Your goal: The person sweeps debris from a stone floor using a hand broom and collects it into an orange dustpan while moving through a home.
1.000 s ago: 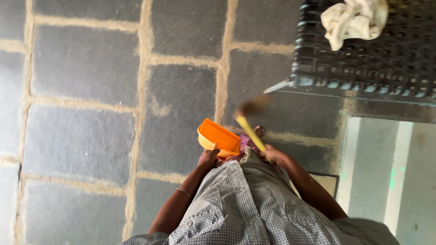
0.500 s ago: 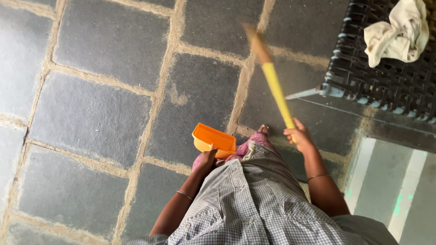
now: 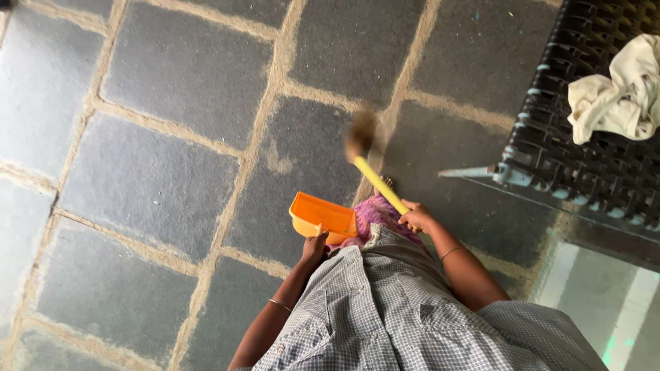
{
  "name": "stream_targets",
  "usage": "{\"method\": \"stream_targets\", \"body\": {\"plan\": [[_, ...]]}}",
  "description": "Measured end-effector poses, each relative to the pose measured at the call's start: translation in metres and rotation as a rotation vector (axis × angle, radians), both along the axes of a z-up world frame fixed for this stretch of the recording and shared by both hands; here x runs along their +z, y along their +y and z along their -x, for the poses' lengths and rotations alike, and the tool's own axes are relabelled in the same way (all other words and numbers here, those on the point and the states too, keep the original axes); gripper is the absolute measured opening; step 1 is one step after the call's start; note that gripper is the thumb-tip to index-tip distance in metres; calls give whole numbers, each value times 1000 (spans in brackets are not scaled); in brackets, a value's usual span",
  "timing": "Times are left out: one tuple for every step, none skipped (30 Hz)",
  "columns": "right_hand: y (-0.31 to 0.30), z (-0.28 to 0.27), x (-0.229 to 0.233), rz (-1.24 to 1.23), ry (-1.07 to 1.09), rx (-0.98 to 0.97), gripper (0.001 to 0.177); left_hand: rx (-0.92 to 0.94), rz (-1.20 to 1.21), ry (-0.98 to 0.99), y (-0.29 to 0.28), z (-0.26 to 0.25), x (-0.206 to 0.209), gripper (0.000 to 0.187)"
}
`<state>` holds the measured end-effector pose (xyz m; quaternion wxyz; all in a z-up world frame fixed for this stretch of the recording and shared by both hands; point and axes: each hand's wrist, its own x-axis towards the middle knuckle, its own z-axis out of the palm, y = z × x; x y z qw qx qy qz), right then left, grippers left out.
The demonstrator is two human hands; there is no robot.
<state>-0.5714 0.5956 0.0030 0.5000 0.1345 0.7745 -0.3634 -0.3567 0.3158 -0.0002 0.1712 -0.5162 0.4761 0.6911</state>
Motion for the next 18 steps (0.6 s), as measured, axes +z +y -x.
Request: {"method": "stream_targets", "body": {"plan": [[0,12,2,36,18,2,88,-16,19,-22,-1,9,0,39],[0,26,4,72,37,4,90,-9,15,-24,-3,20,1,41],[3,39,6,104,54,5,91,-3,7,-28,-2,31,2,43],[10,55,9,103,96,-10,90,3,-1,-31,-1,41,3,45],[20,74,14,100,137,-24,89,5,6,-46,0,54,3,44],[28,89,17,96,179,-39,88,6,12,-62,1,68,3,44],[37,102,21,120,206,-105,87,9,18,-75,3,84,3,43],[50,116,26,144,232,-171,86,35,2,-57,5,99,4,40],[61,130,30,169,258,-235,86,64,-14,-40,8,114,5,37],[72,143,34,137,289,-295,85,93,-30,-23,10,126,5,34],[81,153,37,105,316,-355,85,52,-18,12,11,136,5,42],[87,162,39,72,344,-415,85,11,-7,48,13,146,6,49],[91,170,39,48,357,-488,81,-31,6,84,14,156,6,57],[95,178,38,23,370,-561,78,-18,16,84,15,164,6,51],[99,188,37,-3,384,-635,74,-7,26,87,15,173,7,45],[99,197,32,-52,373,-714,69,4,36,90,16,183,7,39],[99,203,25,-86,346,-773,61,2,41,93,17,190,8,38],[95,208,14,-80,293,-802,52,-1,46,97,16,197,9,37]]}}
